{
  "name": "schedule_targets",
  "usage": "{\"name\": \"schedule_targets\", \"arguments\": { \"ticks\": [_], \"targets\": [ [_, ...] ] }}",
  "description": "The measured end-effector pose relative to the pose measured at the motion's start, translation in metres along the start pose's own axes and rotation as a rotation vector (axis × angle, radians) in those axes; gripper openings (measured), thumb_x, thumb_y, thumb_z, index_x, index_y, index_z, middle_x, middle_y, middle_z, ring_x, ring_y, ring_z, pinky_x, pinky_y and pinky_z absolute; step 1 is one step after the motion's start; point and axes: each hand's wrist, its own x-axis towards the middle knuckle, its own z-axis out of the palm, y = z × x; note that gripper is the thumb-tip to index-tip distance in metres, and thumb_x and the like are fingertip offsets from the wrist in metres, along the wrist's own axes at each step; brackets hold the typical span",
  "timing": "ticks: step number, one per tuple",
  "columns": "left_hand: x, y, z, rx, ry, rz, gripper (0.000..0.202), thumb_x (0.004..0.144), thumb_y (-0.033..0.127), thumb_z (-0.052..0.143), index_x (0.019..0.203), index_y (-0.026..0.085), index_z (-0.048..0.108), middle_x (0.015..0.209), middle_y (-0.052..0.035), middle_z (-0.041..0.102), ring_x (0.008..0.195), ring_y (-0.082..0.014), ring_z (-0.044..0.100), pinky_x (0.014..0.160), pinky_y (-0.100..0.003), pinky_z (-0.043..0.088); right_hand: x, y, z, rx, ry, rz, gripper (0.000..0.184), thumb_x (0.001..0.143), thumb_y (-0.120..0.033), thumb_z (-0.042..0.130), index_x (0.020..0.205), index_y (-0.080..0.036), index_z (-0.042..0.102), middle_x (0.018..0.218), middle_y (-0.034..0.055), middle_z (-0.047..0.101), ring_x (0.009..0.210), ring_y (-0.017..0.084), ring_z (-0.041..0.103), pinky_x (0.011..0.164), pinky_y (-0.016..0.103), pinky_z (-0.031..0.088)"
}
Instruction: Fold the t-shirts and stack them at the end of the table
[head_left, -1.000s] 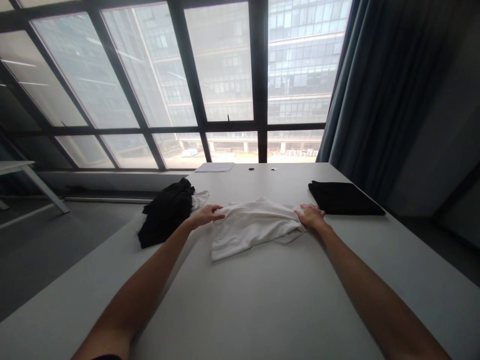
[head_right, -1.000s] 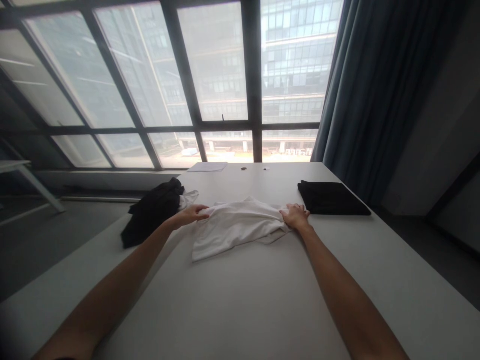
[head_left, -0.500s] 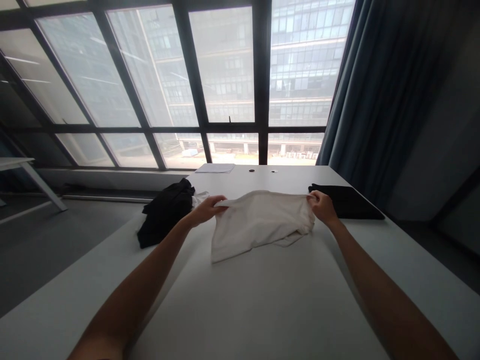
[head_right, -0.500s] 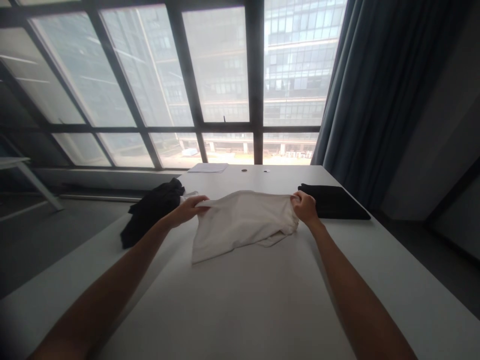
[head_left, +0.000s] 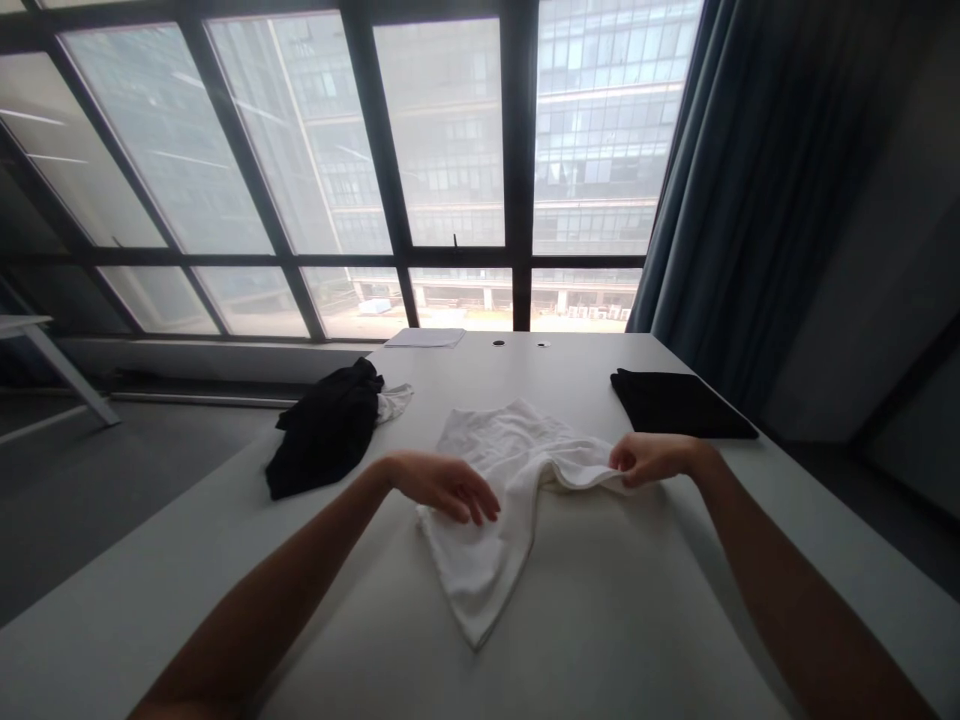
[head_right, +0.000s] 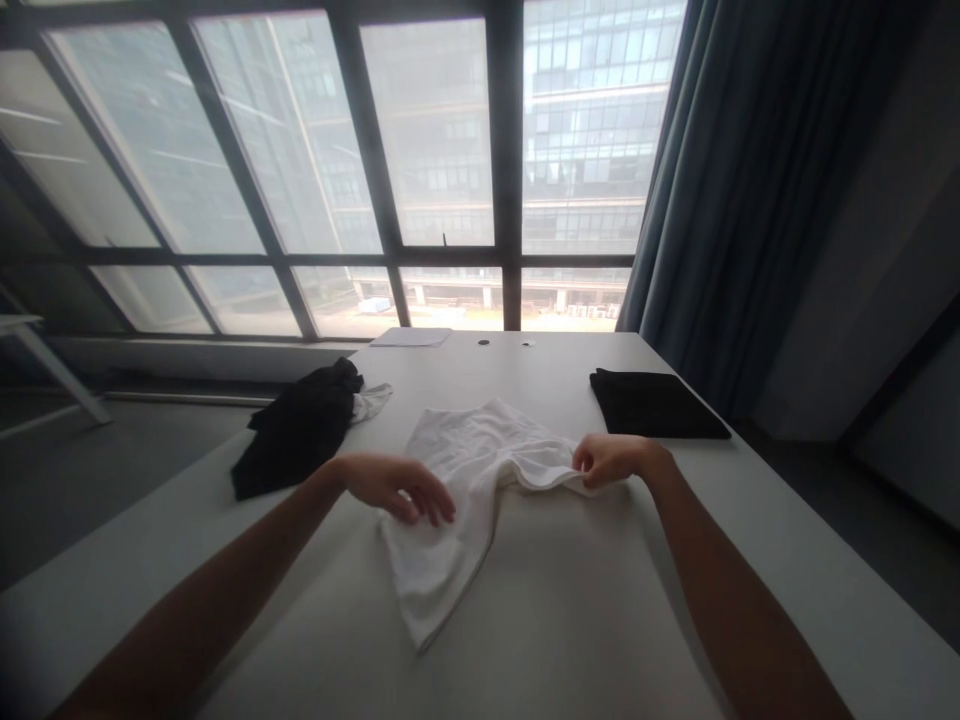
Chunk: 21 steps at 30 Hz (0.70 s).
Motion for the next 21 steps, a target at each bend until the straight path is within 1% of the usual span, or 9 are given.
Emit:
{"name": "schedule_targets", "arguments": {
  "ticks": [1, 4, 6, 10, 14, 16, 18, 20, 21],
  "targets": [
    [0.003, -0.009, -0.005, 0.066, 0.14, 0.012, 0.046, 0.092, 0.047, 0.067, 0.129, 0.02, 0.067, 0.126, -0.0124, 0.07, 0.111, -0.0257, 0.068, 0.093, -0.034, 0.055, 0.002, -0.005, 0.003, -0.016, 0.0, 0.009, 0.034, 0.067, -0.03, 0.071, 0.097, -0.016, 0.077, 0.087, 0.0042, 0.072, 0.074, 0.019, 0.063, 0.064, 0.025, 0.043],
    [0.009, -0.051, -0.024, 0.425, 0.744, 0.007, 0.04, 0.096, 0.05, 0.059, 0.122, 0.021, 0.07, 0.125, -0.0105, 0.07, 0.114, -0.0246, 0.066, 0.104, -0.039, 0.049, 0.007, -0.022, 0.012, -0.068, 0.023, -0.034, 0.044, 0.071, -0.038, 0.072, 0.109, -0.016, 0.076, 0.1, 0.0079, 0.073, 0.084, 0.022, 0.066, 0.07, 0.027, 0.047],
    [0.011, -0.082, -0.034, 0.635, 0.949, -0.063, 0.04, 0.095, 0.05, 0.057, 0.12, 0.021, 0.071, 0.136, -0.0117, 0.063, 0.125, -0.028, 0.059, 0.113, -0.045, 0.041, 0.01, -0.036, 0.021, -0.09, 0.022, -0.085, 0.054, 0.075, -0.045, 0.071, 0.122, -0.017, 0.072, 0.108, 0.0093, 0.073, 0.09, 0.024, 0.067, 0.074, 0.028, 0.049],
    [0.01, -0.123, -0.038, 0.808, 0.861, -0.263, 0.041, 0.096, 0.043, 0.055, 0.13, 0.024, 0.067, 0.144, -0.0118, 0.057, 0.137, -0.0303, 0.049, 0.116, -0.046, 0.036, 0.016, -0.057, 0.041, -0.143, 0.039, -0.11, 0.092, 0.078, -0.052, 0.071, 0.157, -0.024, 0.035, 0.137, 0.0121, 0.063, 0.114, 0.028, 0.063, 0.092, 0.033, 0.047],
    [0.007, -0.123, -0.031, 0.879, 0.785, -0.384, 0.039, 0.097, 0.043, 0.052, 0.131, 0.031, 0.066, 0.137, -0.0084, 0.063, 0.125, -0.029, 0.057, 0.106, -0.042, 0.042, 0.024, -0.067, 0.057, -0.146, 0.115, -0.13, 0.109, 0.082, -0.06, 0.066, 0.162, -0.022, 0.003, 0.152, 0.0164, 0.049, 0.134, 0.03, 0.051, 0.106, 0.036, 0.039],
    [0.008, -0.115, -0.028, 0.903, 0.801, -0.426, 0.036, 0.098, 0.045, 0.051, 0.128, 0.034, 0.068, 0.131, -0.0072, 0.066, 0.118, -0.0284, 0.06, 0.102, -0.041, 0.043, 0.027, -0.072, 0.062, -0.139, 0.127, -0.177, 0.102, 0.085, -0.063, 0.062, 0.162, -0.024, 0.009, 0.15, 0.0148, 0.052, 0.134, 0.03, 0.052, 0.106, 0.036, 0.039],
    [0.01, -0.107, -0.026, 0.952, 0.812, -0.482, 0.033, 0.097, 0.045, 0.052, 0.123, 0.035, 0.07, 0.124, -0.0069, 0.069, 0.111, -0.0273, 0.062, 0.1, -0.041, 0.041, 0.029, -0.077, 0.068, -0.172, 0.144, -0.186, 0.079, 0.088, -0.062, 0.057, 0.156, -0.025, 0.037, 0.141, 0.0129, 0.061, 0.127, 0.03, 0.058, 0.103, 0.037, 0.041],
    [0.012, -0.099, -0.023, 1.012, 0.803, -0.54, 0.029, 0.096, 0.044, 0.055, 0.119, 0.035, 0.071, 0.118, -0.0073, 0.07, 0.107, -0.027, 0.063, 0.098, -0.041, 0.041, 0.032, -0.082, 0.074, -0.233, 0.16, -0.119, 0.061, 0.093, -0.062, 0.048, 0.132, -0.019, 0.066, 0.125, 0.0156, 0.07, 0.115, 0.032, 0.064, 0.097, 0.039, 0.044],
    [0.014, -0.096, -0.022, 1.036, 0.793, -0.566, 0.028, 0.095, 0.044, 0.056, 0.116, 0.034, 0.071, 0.115, -0.0078, 0.071, 0.105, -0.0272, 0.064, 0.096, -0.041, 0.041, 0.034, -0.084, 0.075, -0.262, 0.173, -0.064, 0.062, 0.095, -0.063, 0.043, 0.119, -0.015, 0.073, 0.117, 0.0183, 0.072, 0.109, 0.033, 0.066, 0.094, 0.04, 0.046]
  ]
}}
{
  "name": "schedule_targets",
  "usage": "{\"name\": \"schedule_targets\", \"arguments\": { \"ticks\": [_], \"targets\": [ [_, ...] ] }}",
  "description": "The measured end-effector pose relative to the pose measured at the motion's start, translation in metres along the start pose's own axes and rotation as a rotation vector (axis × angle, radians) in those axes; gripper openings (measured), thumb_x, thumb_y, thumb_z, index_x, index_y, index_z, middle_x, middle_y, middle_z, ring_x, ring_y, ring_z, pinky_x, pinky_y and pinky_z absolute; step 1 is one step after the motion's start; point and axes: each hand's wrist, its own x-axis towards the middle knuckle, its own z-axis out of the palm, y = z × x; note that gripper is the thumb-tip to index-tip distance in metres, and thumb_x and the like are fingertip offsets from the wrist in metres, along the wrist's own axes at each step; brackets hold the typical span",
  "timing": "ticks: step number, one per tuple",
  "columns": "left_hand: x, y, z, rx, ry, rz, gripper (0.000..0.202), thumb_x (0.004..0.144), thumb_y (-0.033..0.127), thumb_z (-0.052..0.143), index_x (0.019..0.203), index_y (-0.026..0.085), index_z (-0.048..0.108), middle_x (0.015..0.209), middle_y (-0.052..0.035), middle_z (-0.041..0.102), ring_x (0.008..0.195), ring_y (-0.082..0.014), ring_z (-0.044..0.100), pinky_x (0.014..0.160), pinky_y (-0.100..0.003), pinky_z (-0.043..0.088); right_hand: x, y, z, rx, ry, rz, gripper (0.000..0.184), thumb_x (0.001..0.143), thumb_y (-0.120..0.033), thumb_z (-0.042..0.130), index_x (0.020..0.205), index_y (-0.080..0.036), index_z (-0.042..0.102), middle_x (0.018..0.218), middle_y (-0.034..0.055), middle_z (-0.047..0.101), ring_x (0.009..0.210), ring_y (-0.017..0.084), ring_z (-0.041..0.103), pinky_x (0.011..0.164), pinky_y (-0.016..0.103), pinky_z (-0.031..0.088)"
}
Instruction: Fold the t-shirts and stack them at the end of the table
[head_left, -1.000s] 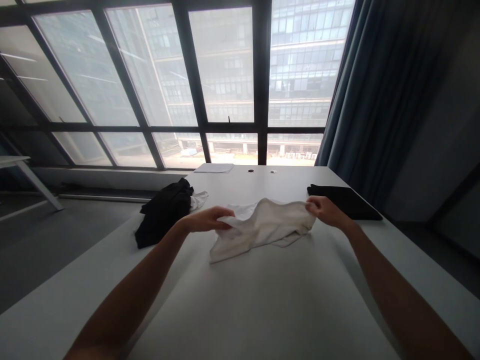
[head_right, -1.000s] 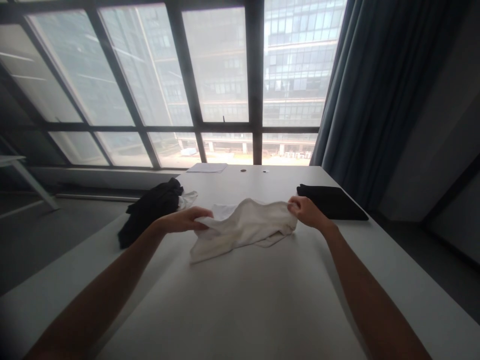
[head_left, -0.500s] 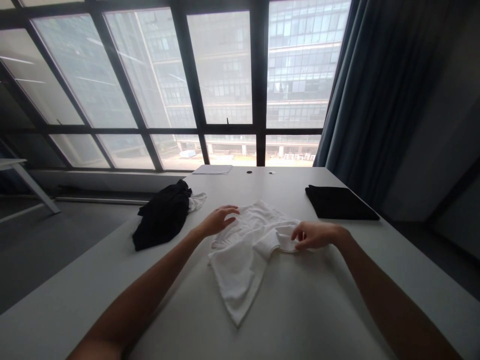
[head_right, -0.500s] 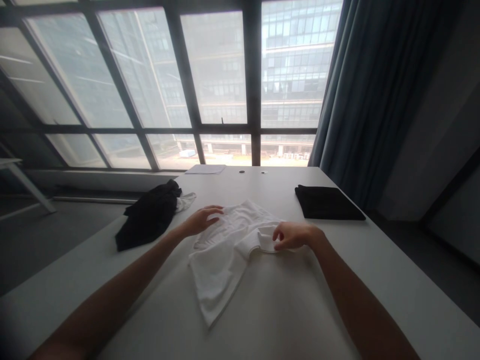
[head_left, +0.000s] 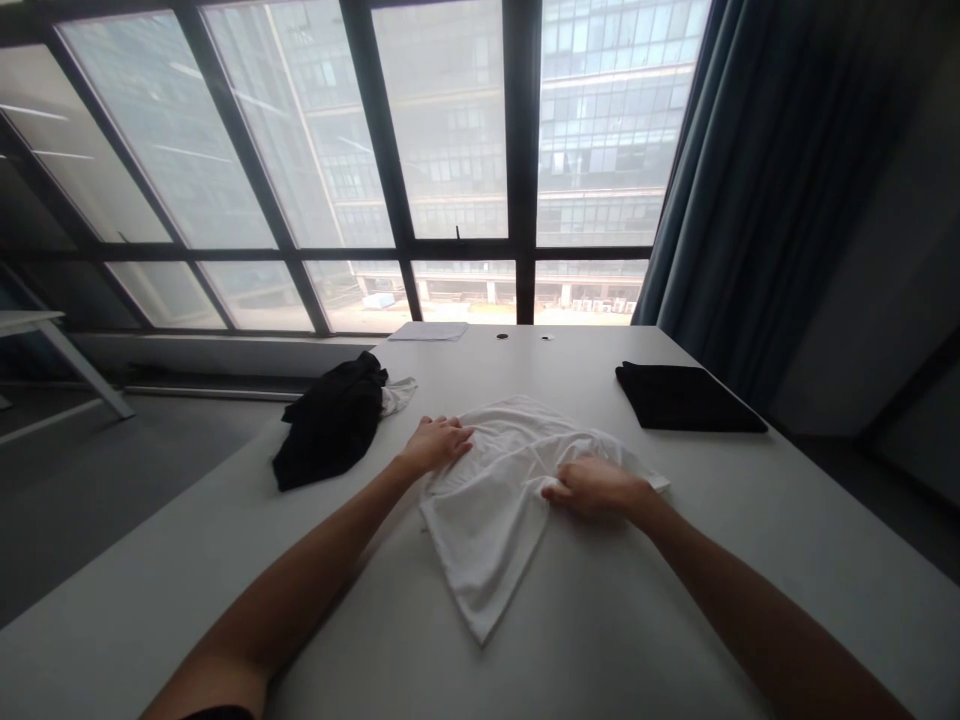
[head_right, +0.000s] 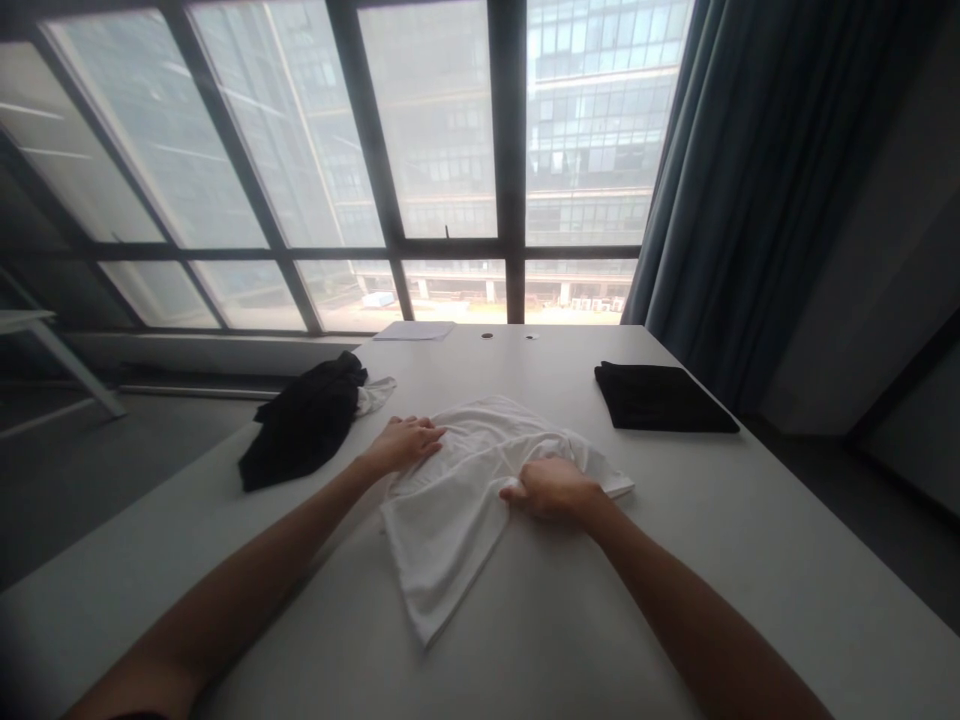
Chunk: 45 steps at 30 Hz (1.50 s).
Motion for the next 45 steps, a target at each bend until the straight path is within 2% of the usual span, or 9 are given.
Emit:
{"name": "schedule_targets", "arguments": {
  "ticks": [6, 11, 15, 18, 24, 31, 37, 41, 45],
  "targets": [
    [-0.006, 0.013, -0.015, 0.066, -0.155, -0.104, 0.033, 0.095, 0.047, 0.054, 0.095, 0.022, 0.075, 0.101, -0.0135, 0.073, 0.093, -0.0274, 0.069, 0.084, -0.037, 0.048, 0.018, 0.014, 0.006, -0.089, 0.136, 0.258, 0.078, 0.1, -0.065, 0.021, 0.115, -0.009, 0.072, 0.124, 0.0242, 0.067, 0.115, 0.037, 0.062, 0.1, 0.053, 0.041],
    [-0.011, 0.011, -0.029, -0.006, -0.253, -0.092, 0.046, 0.09, 0.056, 0.057, 0.068, 0.019, 0.073, 0.068, -0.0105, 0.071, 0.067, -0.0242, 0.068, 0.067, -0.032, 0.051, 0.03, 0.035, 0.011, -0.21, 0.365, 0.424, 0.059, 0.103, -0.05, 0.035, 0.138, -0.007, 0.055, 0.154, 0.026, 0.04, 0.144, 0.04, 0.031, 0.11, 0.061, 0.024],
    [-0.005, 0.007, -0.023, -0.187, 0.005, 0.127, 0.035, 0.098, 0.043, 0.049, 0.097, 0.021, 0.077, 0.099, -0.0102, 0.076, 0.091, -0.025, 0.071, 0.085, -0.035, 0.053, 0.025, 0.021, 0.009, -0.191, 0.495, 0.332, 0.047, 0.102, -0.037, 0.038, 0.135, -0.009, 0.057, 0.142, 0.0242, 0.052, 0.13, 0.035, 0.046, 0.104, 0.046, 0.036],
    [0.003, 0.004, -0.004, -0.268, 0.146, 0.288, 0.035, 0.099, 0.034, 0.051, 0.128, 0.022, 0.067, 0.137, -0.01, 0.063, 0.127, -0.0249, 0.057, 0.109, -0.038, 0.043, 0.019, -0.007, 0.015, -0.121, 0.455, 0.146, 0.043, 0.102, -0.038, 0.036, 0.129, -0.015, 0.061, 0.127, 0.0175, 0.061, 0.119, 0.029, 0.052, 0.101, 0.038, 0.039],
    [0.0, 0.005, 0.021, -0.247, 0.0, 0.242, 0.046, 0.102, 0.038, 0.048, 0.147, 0.028, 0.051, 0.155, -0.0088, 0.045, 0.137, -0.0276, 0.05, 0.111, -0.041, 0.044, 0.015, -0.048, 0.054, -0.144, 0.262, 0.025, 0.044, 0.092, -0.036, 0.051, 0.13, -0.015, 0.061, 0.13, 0.0214, 0.059, 0.117, 0.036, 0.053, 0.095, 0.045, 0.044],
    [-0.006, 0.024, 0.009, -0.148, -0.015, 0.138, 0.042, 0.102, 0.042, 0.046, 0.14, 0.027, 0.057, 0.145, -0.0113, 0.056, 0.124, -0.0292, 0.061, 0.094, -0.038, 0.053, 0.023, -0.025, 0.041, -0.206, 0.121, 0.1, 0.057, 0.085, -0.016, 0.052, 0.141, -0.009, 0.053, 0.144, 0.0258, 0.052, 0.137, 0.038, 0.042, 0.11, 0.062, 0.026],
    [-0.012, 0.049, -0.01, -0.035, -0.05, 0.116, 0.044, 0.099, 0.057, 0.047, 0.102, 0.021, 0.072, 0.094, -0.0123, 0.074, 0.086, -0.0286, 0.071, 0.074, -0.035, 0.051, 0.036, 0.022, 0.022, -0.193, 0.164, 0.252, 0.054, 0.089, -0.012, 0.043, 0.142, -0.014, 0.053, 0.154, 0.0203, 0.044, 0.146, 0.038, 0.03, 0.111, 0.071, 0.016],
    [-0.008, 0.049, -0.012, -0.148, 0.005, 0.109, 0.045, 0.101, 0.054, 0.041, 0.09, 0.024, 0.073, 0.082, -0.0074, 0.073, 0.077, -0.0246, 0.07, 0.075, -0.034, 0.051, 0.034, 0.023, 0.015, -0.212, 0.303, 0.278, 0.047, 0.094, -0.012, 0.035, 0.134, -0.012, 0.06, 0.15, 0.021, 0.047, 0.142, 0.037, 0.036, 0.113, 0.063, 0.021],
    [0.003, 0.026, 0.008, -0.287, 0.22, 0.119, 0.031, 0.1, 0.037, 0.044, 0.113, 0.024, 0.07, 0.113, -0.0074, 0.072, 0.106, -0.0241, 0.066, 0.097, -0.038, 0.05, 0.023, -0.013, 0.017, -0.189, 0.431, 0.248, 0.042, 0.1, -0.027, 0.034, 0.117, -0.009, 0.068, 0.127, 0.025, 0.062, 0.121, 0.035, 0.054, 0.098, 0.046, 0.043]
  ]
}}
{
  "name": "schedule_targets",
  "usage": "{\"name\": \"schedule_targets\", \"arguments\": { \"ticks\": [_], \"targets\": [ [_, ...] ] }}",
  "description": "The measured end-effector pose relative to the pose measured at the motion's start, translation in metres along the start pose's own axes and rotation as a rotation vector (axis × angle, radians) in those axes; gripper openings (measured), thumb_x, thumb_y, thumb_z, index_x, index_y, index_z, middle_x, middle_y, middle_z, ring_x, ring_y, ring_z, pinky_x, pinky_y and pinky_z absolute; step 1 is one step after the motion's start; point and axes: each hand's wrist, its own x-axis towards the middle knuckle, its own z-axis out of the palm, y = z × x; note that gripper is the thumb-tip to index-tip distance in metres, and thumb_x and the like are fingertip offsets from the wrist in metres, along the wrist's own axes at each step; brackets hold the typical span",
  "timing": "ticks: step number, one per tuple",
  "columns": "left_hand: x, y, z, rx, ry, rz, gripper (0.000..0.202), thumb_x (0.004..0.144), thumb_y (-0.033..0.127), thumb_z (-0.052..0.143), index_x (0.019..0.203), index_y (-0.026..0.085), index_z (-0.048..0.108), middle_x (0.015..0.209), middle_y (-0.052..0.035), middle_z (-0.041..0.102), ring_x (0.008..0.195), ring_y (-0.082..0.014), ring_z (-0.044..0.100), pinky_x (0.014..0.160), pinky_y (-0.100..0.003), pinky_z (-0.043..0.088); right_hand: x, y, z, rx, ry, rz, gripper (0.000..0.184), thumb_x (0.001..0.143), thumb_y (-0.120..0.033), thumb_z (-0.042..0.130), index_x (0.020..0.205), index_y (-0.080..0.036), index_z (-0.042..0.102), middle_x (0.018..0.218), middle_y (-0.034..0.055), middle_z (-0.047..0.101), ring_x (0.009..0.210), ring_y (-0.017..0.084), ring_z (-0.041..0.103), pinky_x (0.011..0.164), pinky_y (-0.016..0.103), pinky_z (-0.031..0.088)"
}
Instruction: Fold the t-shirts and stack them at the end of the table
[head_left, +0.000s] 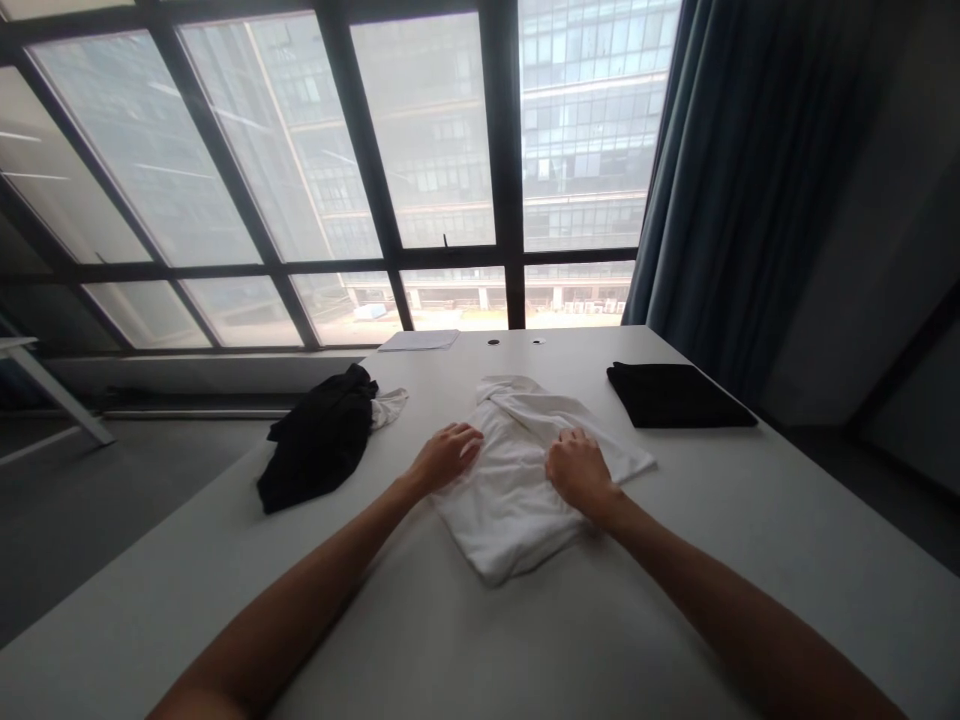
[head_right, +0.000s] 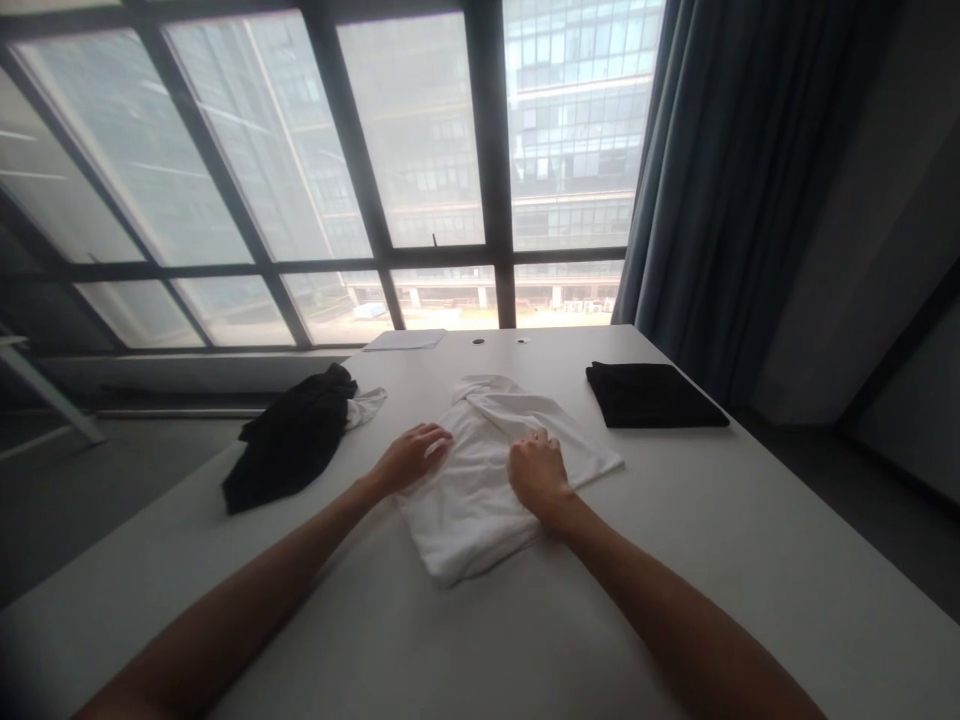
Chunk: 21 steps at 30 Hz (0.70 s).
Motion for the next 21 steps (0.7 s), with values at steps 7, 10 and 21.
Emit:
{"name": "schedule_targets", "arguments": {
  "ticks": [7, 10, 21],
  "targets": [
    [-0.006, -0.033, 0.018, -0.122, -0.066, 0.004, 0.043, 0.101, 0.038, 0.043, 0.136, 0.02, 0.06, 0.14, -0.0126, 0.06, 0.127, -0.0262, 0.058, 0.111, -0.041, 0.044, -0.04, -0.051, 0.007, -0.055, -0.193, -0.108, 0.037, 0.092, -0.025, 0.052, 0.119, -0.007, 0.07, 0.113, 0.0244, 0.07, 0.105, 0.035, 0.065, 0.084, 0.041, 0.051],
    [-0.007, -0.03, 0.016, -0.09, -0.082, -0.006, 0.043, 0.102, 0.039, 0.041, 0.137, 0.021, 0.06, 0.138, -0.0119, 0.061, 0.125, -0.0268, 0.059, 0.109, -0.041, 0.046, -0.038, -0.049, 0.012, -0.092, -0.215, -0.118, 0.038, 0.087, -0.013, 0.051, 0.119, -0.005, 0.07, 0.116, 0.0264, 0.069, 0.109, 0.036, 0.064, 0.09, 0.044, 0.049],
    [-0.006, 0.013, 0.003, -0.099, -0.074, 0.051, 0.038, 0.104, 0.042, 0.042, 0.096, 0.024, 0.073, 0.09, -0.0028, 0.074, 0.075, -0.0164, 0.068, 0.074, -0.026, 0.048, 0.03, 0.064, 0.024, -0.03, -0.157, 0.006, 0.045, 0.095, -0.011, 0.039, 0.133, -0.019, 0.061, 0.143, 0.017, 0.056, 0.136, 0.033, 0.046, 0.107, 0.054, 0.035]
  ]
}}
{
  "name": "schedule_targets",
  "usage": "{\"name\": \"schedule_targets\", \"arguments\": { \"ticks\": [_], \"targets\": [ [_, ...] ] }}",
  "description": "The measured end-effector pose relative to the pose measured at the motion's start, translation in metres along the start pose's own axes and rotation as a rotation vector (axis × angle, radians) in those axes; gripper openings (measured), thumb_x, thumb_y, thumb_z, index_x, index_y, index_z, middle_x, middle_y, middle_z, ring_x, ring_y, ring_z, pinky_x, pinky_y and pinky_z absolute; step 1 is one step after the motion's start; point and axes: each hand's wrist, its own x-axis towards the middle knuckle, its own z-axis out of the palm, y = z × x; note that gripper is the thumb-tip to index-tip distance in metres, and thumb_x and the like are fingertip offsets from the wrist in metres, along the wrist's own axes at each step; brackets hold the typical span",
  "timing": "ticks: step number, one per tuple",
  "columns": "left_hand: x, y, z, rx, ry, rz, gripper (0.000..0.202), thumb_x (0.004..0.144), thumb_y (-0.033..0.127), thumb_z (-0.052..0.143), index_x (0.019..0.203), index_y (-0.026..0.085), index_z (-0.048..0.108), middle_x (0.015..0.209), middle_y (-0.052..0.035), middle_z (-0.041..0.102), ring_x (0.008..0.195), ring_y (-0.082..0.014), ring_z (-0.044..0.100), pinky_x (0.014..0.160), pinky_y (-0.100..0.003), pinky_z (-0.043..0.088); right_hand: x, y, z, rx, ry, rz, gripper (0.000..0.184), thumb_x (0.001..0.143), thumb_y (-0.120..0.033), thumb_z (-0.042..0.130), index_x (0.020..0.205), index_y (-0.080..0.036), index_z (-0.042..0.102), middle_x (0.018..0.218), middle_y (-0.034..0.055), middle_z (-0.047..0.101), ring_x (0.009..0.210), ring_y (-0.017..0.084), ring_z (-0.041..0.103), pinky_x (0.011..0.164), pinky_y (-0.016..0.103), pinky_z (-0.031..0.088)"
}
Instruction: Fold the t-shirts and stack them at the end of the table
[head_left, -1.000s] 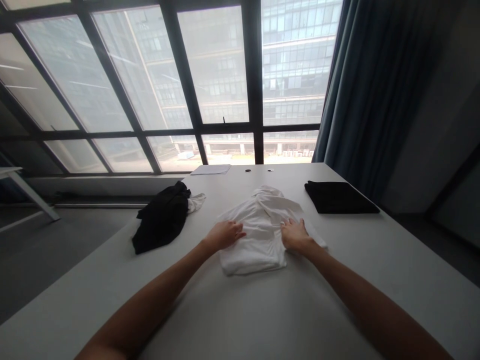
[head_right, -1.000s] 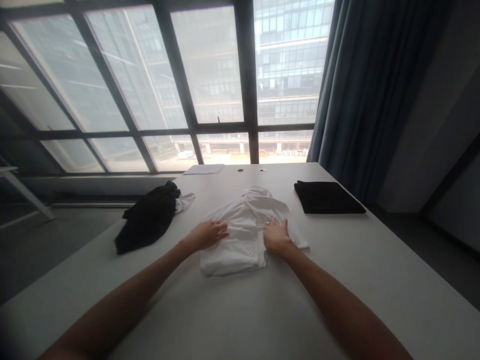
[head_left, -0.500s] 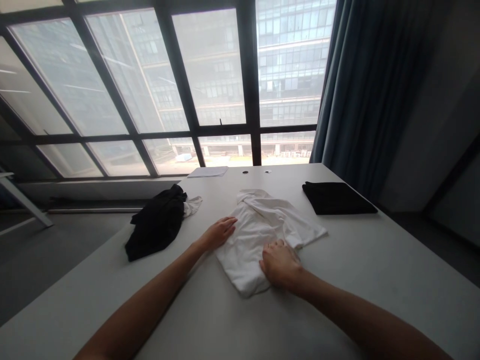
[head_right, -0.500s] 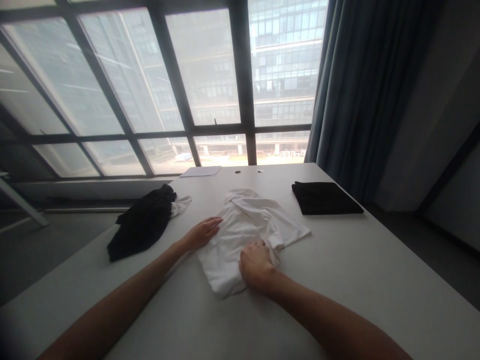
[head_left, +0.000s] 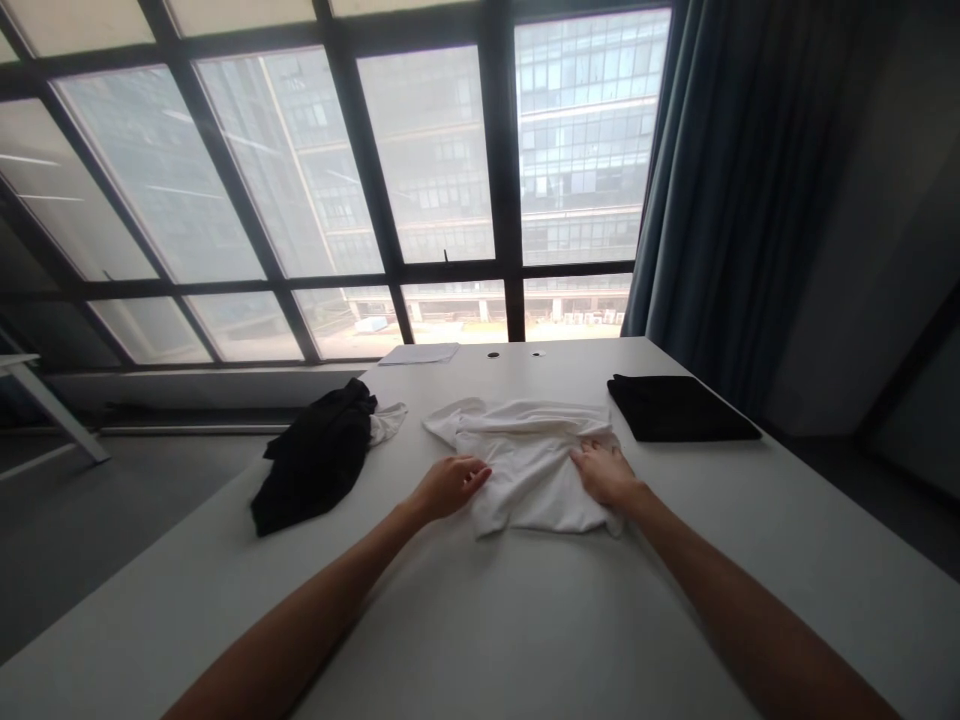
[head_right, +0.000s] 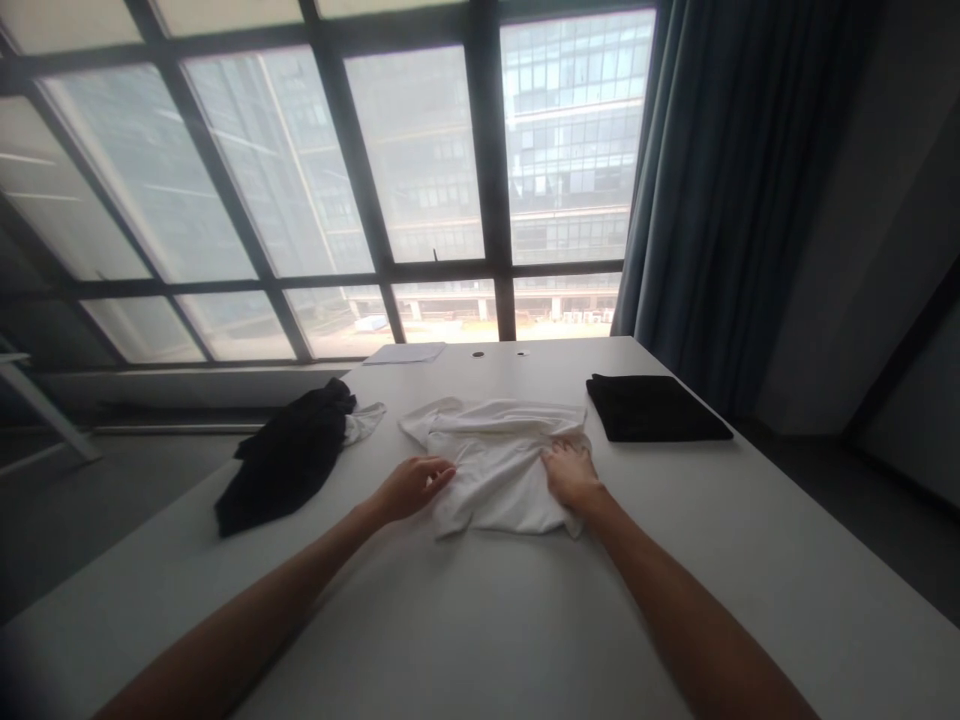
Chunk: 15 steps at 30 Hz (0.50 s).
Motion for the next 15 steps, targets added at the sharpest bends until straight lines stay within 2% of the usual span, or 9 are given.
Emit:
{"name": "schedule_targets", "arguments": {
  "ticks": [2, 4, 6, 9, 11, 13, 15],
  "targets": [
    [0.0, 0.002, 0.003, -0.031, 0.021, -0.003, 0.032, 0.103, 0.036, 0.044, 0.1, 0.024, 0.073, 0.093, -0.0022, 0.074, 0.075, -0.0156, 0.068, 0.073, -0.025, 0.047, 0.003, 0.011, 0.003, 0.014, 0.055, 0.005, 0.04, 0.097, -0.013, 0.038, 0.125, -0.019, 0.065, 0.137, 0.0163, 0.06, 0.132, 0.031, 0.05, 0.106, 0.049, 0.037],
    [0.0, -0.001, 0.005, 0.003, 0.084, -0.067, 0.025, 0.099, 0.029, 0.047, 0.104, 0.024, 0.071, 0.098, -0.0034, 0.074, 0.079, -0.0168, 0.067, 0.075, -0.026, 0.047, 0.004, 0.014, 0.005, 0.031, 0.116, 0.009, 0.036, 0.099, -0.016, 0.037, 0.118, -0.017, 0.068, 0.131, 0.017, 0.063, 0.127, 0.03, 0.053, 0.104, 0.044, 0.038],
    [0.001, -0.008, 0.005, 0.081, 0.138, -0.198, 0.023, 0.096, 0.024, 0.048, 0.101, 0.023, 0.07, 0.1, -0.0047, 0.073, 0.084, -0.0191, 0.068, 0.075, -0.026, 0.047, 0.003, 0.01, 0.004, 0.048, 0.164, 0.008, 0.035, 0.1, -0.019, 0.037, 0.113, -0.016, 0.069, 0.126, 0.0168, 0.065, 0.123, 0.028, 0.055, 0.103, 0.039, 0.038],
    [-0.001, -0.022, 0.002, 0.192, 0.143, -0.402, 0.02, 0.093, 0.024, 0.049, 0.096, 0.022, 0.069, 0.098, -0.0069, 0.073, 0.086, -0.0235, 0.068, 0.071, -0.029, 0.046, 0.0, -0.006, -0.002, 0.107, 0.227, -0.038, 0.032, 0.101, -0.024, 0.04, 0.111, -0.017, 0.07, 0.119, 0.0138, 0.068, 0.116, 0.025, 0.058, 0.1, 0.034, 0.039],
    [-0.003, -0.031, 0.001, 0.212, 0.131, -0.466, 0.019, 0.091, 0.025, 0.051, 0.094, 0.021, 0.069, 0.096, -0.0085, 0.073, 0.086, -0.0258, 0.069, 0.071, -0.031, 0.046, -0.006, -0.02, -0.007, 0.187, 0.281, -0.133, 0.03, 0.101, -0.028, 0.044, 0.111, -0.017, 0.07, 0.114, 0.0119, 0.069, 0.112, 0.023, 0.059, 0.098, 0.032, 0.04],
    [-0.005, -0.038, 0.001, 0.203, 0.135, -0.479, 0.018, 0.09, 0.024, 0.053, 0.095, 0.02, 0.071, 0.099, -0.0101, 0.073, 0.088, -0.0271, 0.069, 0.073, -0.032, 0.047, -0.015, -0.036, -0.011, 0.262, 0.315, -0.288, 0.031, 0.1, -0.035, 0.049, 0.113, -0.017, 0.07, 0.114, 0.0104, 0.069, 0.112, 0.024, 0.058, 0.098, 0.032, 0.041],
    [-0.006, -0.044, 0.002, 0.182, 0.149, -0.478, 0.02, 0.089, 0.023, 0.054, 0.099, 0.02, 0.072, 0.105, -0.0109, 0.073, 0.093, -0.0277, 0.069, 0.076, -0.032, 0.048, -0.024, -0.051, -0.012, 0.287, 0.29, -0.45, 0.036, 0.095, -0.045, 0.058, 0.117, -0.02, 0.07, 0.115, 0.0093, 0.068, 0.112, 0.025, 0.057, 0.098, 0.034, 0.042]
  ]
}}
